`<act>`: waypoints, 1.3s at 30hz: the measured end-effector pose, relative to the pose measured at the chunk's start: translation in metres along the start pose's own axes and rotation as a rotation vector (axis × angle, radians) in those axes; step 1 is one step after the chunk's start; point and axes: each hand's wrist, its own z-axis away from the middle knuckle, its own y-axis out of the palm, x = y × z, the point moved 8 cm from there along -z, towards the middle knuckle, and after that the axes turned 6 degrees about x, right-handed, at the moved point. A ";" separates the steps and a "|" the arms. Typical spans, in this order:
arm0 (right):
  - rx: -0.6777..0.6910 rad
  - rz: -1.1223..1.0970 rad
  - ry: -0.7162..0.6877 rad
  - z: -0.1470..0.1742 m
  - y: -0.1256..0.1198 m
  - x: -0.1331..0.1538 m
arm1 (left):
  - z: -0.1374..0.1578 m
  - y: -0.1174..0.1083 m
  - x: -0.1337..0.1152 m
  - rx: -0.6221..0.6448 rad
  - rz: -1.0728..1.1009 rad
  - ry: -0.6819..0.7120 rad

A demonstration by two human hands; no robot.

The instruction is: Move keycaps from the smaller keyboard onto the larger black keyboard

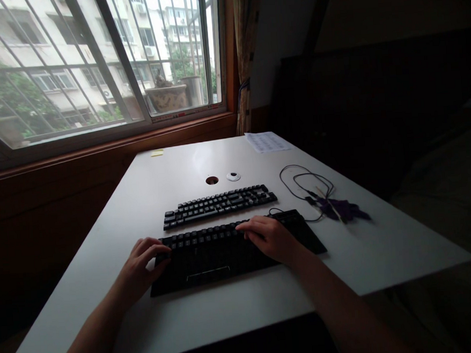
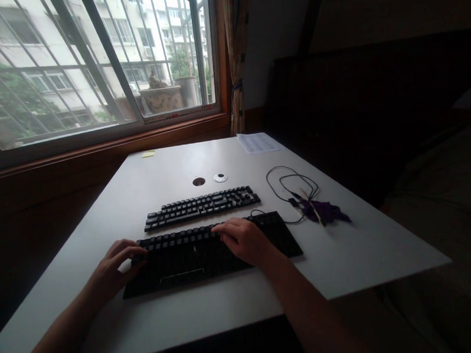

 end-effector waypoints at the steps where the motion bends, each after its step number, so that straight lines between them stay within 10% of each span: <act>1: 0.000 0.000 -0.004 0.000 0.000 0.000 | 0.000 0.000 0.000 -0.002 -0.001 -0.001; 24: 0.006 -0.002 0.001 -0.001 0.000 0.001 | 0.005 0.012 -0.018 0.148 -0.196 0.031; 39: 0.011 0.000 0.013 0.001 0.001 -0.001 | 0.005 -0.003 -0.016 0.008 -0.212 -0.005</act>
